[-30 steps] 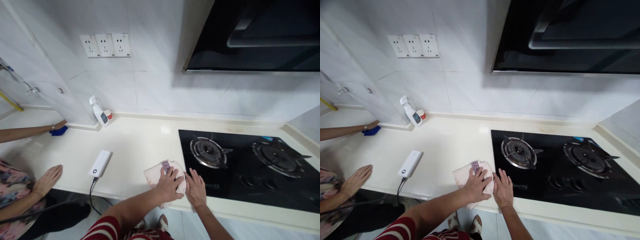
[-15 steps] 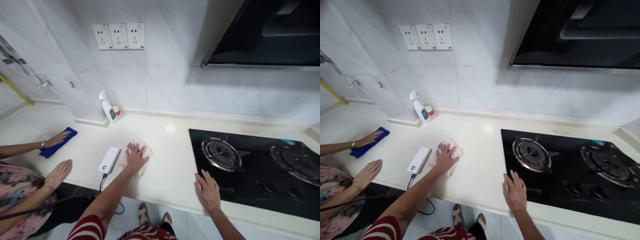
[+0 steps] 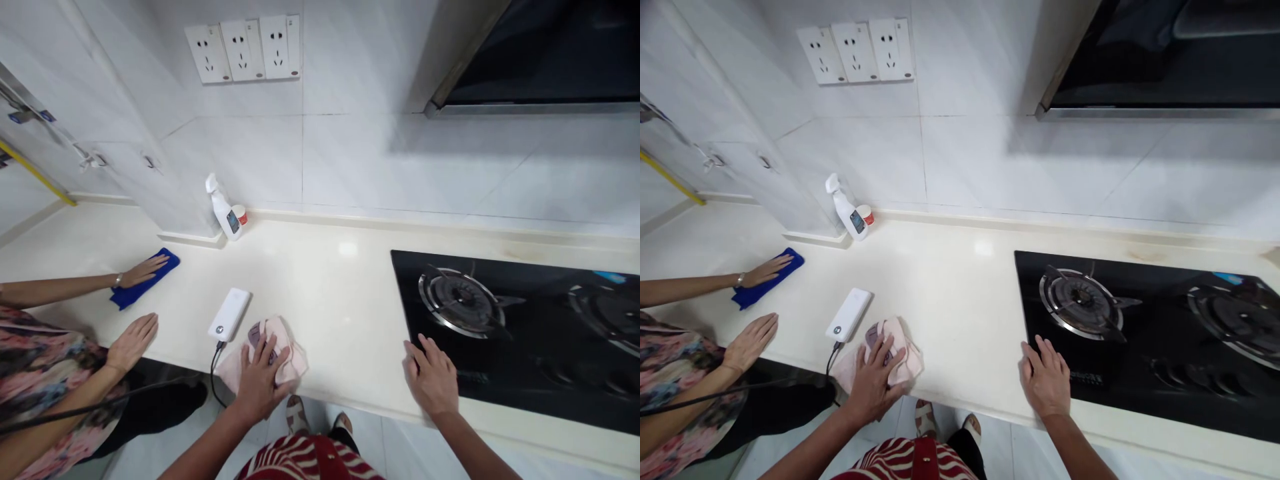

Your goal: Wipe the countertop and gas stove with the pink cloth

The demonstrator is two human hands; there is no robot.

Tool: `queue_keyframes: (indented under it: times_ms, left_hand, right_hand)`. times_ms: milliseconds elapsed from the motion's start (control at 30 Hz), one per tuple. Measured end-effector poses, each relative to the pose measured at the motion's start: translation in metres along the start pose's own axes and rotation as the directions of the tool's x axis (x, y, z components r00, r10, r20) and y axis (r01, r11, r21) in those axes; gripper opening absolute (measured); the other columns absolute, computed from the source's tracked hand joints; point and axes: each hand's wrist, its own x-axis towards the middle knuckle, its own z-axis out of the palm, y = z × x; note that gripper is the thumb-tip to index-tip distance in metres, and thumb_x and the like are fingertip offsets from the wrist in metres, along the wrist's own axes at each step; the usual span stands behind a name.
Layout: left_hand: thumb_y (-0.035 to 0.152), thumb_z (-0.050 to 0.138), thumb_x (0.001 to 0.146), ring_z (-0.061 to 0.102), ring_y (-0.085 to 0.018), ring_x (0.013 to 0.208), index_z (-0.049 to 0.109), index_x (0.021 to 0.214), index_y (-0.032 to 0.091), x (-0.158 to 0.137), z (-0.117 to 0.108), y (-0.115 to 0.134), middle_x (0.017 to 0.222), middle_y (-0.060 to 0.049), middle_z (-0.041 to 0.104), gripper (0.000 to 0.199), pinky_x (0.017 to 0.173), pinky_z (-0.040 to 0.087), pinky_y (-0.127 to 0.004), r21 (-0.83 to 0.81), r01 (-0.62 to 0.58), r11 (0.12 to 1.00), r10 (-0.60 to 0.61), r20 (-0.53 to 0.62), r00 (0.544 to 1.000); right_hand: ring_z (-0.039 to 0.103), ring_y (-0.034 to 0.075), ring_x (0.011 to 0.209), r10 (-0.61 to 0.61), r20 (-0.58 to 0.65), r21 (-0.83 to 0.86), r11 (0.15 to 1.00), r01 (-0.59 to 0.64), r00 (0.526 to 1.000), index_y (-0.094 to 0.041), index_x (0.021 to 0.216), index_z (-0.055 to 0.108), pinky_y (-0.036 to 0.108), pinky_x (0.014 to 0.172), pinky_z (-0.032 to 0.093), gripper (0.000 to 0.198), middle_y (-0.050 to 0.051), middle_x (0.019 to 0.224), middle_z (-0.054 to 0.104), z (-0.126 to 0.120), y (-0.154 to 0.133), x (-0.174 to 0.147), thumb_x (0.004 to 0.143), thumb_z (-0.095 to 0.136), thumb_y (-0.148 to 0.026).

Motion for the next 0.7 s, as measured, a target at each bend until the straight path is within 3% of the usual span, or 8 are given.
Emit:
queue_keyframes:
  times_ms: [100,200,267,333,433,567,633,700]
  left_hand:
    - [0.055,0.067,0.085,0.026,-0.041,0.148,0.044,0.149,0.038,-0.008,0.005,0.007,0.161,-0.012,0.034,0.07,0.114,0.01,-0.071,-0.006,-0.101,0.995,0.101,0.046,0.994]
    - [0.053,0.072,0.081,0.023,-0.045,0.149,0.042,0.15,0.038,0.0,0.008,0.018,0.162,-0.015,0.031,0.078,0.11,0.015,-0.075,-0.034,-0.145,0.989,0.149,0.177,0.973]
    - [0.055,0.074,0.078,0.022,-0.046,0.148,0.039,0.151,0.039,0.014,0.008,0.031,0.163,-0.015,0.028,0.083,0.107,0.019,-0.077,-0.087,-0.234,0.968,0.25,0.271,0.93]
    - [0.057,0.074,0.078,0.021,-0.045,0.149,0.036,0.152,0.04,0.033,0.008,0.05,0.164,-0.015,0.027,0.085,0.107,0.02,-0.076,-0.162,-0.376,0.912,0.409,0.308,0.859]
    - [0.056,0.066,0.085,0.024,-0.042,0.148,0.039,0.151,0.038,0.06,0.012,0.091,0.163,-0.014,0.029,0.073,0.107,0.024,-0.073,-0.239,-0.577,0.781,0.624,0.247,0.741]
    - [0.042,0.058,0.091,0.031,-0.042,0.145,0.048,0.145,0.037,0.08,0.025,0.152,0.159,-0.014,0.037,0.055,0.104,0.027,-0.07,-0.221,-0.745,0.629,0.775,0.1,0.624]
    - [0.038,0.062,0.088,0.032,-0.041,0.145,0.049,0.144,0.037,0.082,0.031,0.172,0.158,-0.013,0.039,0.057,0.104,0.026,-0.069,-0.198,-0.776,0.598,0.798,0.065,0.599]
    - [0.036,0.063,0.087,0.031,-0.04,0.145,0.049,0.143,0.037,0.08,0.035,0.18,0.159,-0.012,0.038,0.058,0.105,0.026,-0.067,-0.189,-0.778,0.599,0.797,0.054,0.601]
  right_hand:
    - [0.045,0.03,0.137,0.0,0.01,-0.024,1.0,0.0,1.0,-0.019,0.12,0.068,0.05,0.111,0.036,0.036,0.014,0.145,0.053,-0.002,-0.002,0.001,0.098,0.042,-0.029]
    - [0.045,0.029,0.137,0.007,0.021,-0.028,1.0,-0.006,1.0,-0.019,0.119,0.068,0.05,0.111,0.036,0.034,0.013,0.145,0.053,-0.004,-0.003,0.002,0.097,0.044,-0.028]
    - [0.045,0.029,0.138,0.018,0.027,-0.025,1.0,-0.018,0.999,-0.019,0.12,0.068,0.05,0.111,0.036,0.033,0.013,0.146,0.052,-0.004,-0.004,0.002,0.097,0.045,-0.027]
    - [0.045,0.03,0.138,0.028,0.037,-0.02,0.999,-0.027,0.999,-0.019,0.121,0.068,0.05,0.112,0.035,0.034,0.013,0.147,0.051,-0.003,-0.004,0.003,0.096,0.046,-0.026]
    - [0.044,0.03,0.138,0.034,0.053,-0.016,0.999,-0.033,0.998,-0.019,0.122,0.067,0.049,0.113,0.033,0.035,0.013,0.148,0.05,-0.002,-0.004,0.002,0.095,0.047,-0.025]
    - [0.042,0.029,0.14,0.023,0.088,-0.025,0.999,-0.021,0.996,-0.021,0.125,0.066,0.049,0.113,0.033,0.037,0.012,0.15,0.048,-0.001,-0.001,0.001,0.094,0.046,-0.024]
    - [0.041,0.029,0.141,0.022,0.107,-0.028,0.999,-0.019,0.994,-0.022,0.127,0.064,0.049,0.113,0.033,0.039,0.011,0.151,0.047,-0.001,0.001,0.0,0.094,0.045,-0.023]
    - [0.039,0.028,0.142,0.025,0.116,-0.033,0.999,-0.021,0.993,-0.022,0.128,0.064,0.048,0.113,0.033,0.039,0.011,0.152,0.047,-0.002,0.001,0.0,0.095,0.044,-0.022]
